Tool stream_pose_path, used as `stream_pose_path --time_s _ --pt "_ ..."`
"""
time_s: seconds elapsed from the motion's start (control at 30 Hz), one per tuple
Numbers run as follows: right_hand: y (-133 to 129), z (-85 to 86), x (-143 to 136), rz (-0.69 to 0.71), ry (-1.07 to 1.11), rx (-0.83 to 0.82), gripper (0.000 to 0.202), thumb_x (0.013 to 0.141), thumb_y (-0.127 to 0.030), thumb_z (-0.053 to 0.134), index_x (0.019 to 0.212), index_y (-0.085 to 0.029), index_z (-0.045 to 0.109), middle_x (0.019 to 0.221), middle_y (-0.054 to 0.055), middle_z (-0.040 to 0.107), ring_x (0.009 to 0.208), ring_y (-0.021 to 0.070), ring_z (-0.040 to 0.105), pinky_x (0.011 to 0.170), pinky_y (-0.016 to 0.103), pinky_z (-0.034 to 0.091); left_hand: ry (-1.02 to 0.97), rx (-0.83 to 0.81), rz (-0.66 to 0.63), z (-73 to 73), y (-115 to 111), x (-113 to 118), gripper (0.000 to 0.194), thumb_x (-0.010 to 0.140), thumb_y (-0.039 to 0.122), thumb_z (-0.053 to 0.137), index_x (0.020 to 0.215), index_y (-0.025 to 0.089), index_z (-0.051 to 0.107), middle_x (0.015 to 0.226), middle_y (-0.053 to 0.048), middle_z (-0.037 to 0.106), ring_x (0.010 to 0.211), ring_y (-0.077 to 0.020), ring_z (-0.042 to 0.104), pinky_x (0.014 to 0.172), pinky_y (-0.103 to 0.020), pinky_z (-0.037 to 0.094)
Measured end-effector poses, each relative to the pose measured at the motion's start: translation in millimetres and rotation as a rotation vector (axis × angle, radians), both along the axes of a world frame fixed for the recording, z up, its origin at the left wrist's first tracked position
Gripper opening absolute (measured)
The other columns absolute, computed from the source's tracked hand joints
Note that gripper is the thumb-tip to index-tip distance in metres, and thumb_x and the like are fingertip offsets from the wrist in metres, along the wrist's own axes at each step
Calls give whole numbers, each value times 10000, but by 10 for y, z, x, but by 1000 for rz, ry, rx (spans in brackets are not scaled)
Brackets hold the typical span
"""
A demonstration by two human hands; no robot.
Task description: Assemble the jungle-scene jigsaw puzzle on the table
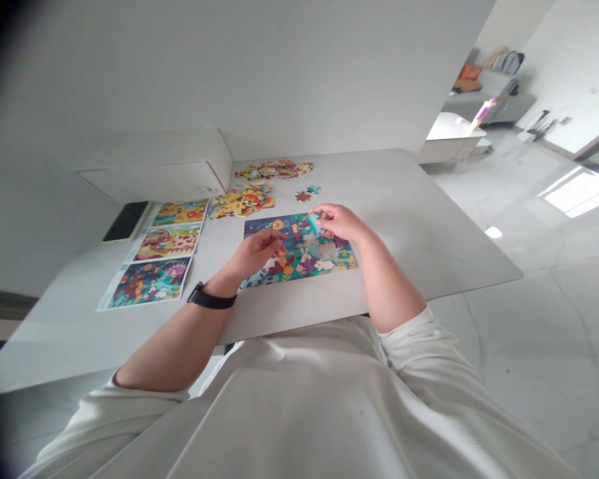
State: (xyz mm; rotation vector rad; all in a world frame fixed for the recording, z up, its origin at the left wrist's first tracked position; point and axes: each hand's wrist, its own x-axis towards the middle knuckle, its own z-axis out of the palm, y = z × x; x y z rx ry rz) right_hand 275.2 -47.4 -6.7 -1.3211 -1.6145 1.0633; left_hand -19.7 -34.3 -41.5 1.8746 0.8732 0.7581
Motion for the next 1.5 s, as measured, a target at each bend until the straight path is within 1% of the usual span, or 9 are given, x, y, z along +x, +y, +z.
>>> stream_pose_path --time_s 0.23,0.43,0.67,0.77,0.87,0.93,1.07,1.2,1.5 --pt "44 -84 -21 -24 -144 17 306 857 -236 739 1159 -193 750 756 -31 652 622 128 598 618 255 476 23 13 -1 38 -24 4 353 958 445 631 1189 188 703 919 -57 791 751 -178 711 689 -284 538" --pt "35 -113 -77 -42 -75 -82 259 812 -199 783 1013 -229 623 762 -40 666 638 143 647 614 258 527 61 43 26 36 -31 -1 346 964 442 615 1188 198 716 953 -60 802 765 -185 717 686 -286 542" --pt "34 -131 -120 -92 -125 -113 246 842 -145 728 1005 -233 566 748 -54 652 596 141 669 577 248 525 89 46 13 42 -26 -2 347 959 443 613 1177 194 719 949 -59 798 776 -193 720 692 -288 542" --pt "38 -148 -124 -102 -106 -94 306 832 -143 742 1094 -232 611 790 -48 653 619 135 673 593 242 532 98 51 12 64 -38 0 349 959 448 612 1174 196 723 955 -57 796 780 -192 717 681 -285 527" --pt "33 -149 -124 -96 -95 -60 555 806 -151 762 1334 -259 630 889 -28 689 643 126 670 613 235 538 101 51 19 91 -56 3 357 957 455 621 1174 194 729 952 -57 795 776 -188 712 681 -283 515" --pt "27 -139 -124 -90 -144 -33 624 795 -152 755 1400 -262 648 937 -6 717 649 128 667 618 236 529 96 49 21 102 -63 5 364 953 467 628 1168 192 732 947 -59 795 772 -189 707 679 -284 513" --pt "17 -118 -134 -120 -240 -3 396 798 -173 725 1187 -231 769 882 9 726 660 152 660 615 250 509 73 27 -3 97 -56 2 384 953 502 639 1170 198 727 944 -60 802 795 -199 726 711 -292 535" --pt "34 -136 -139 -174 -180 11 192 811 -258 760 997 -215 736 848 11 708 649 151 652 617 259 515 88 41 -2 68 -37 -5 377 958 490 634 1179 199 726 926 -58 802 788 -197 729 711 -290 542" --pt "147 -189 -23 -334 -136 109 216 809 -332 789 918 -222 638 803 -1 682 726 175 653 664 278 508 98 48 -1 66 -36 -10 368 960 466 621 1183 190 718 951 -64 799 799 -194 730 703 -286 540"
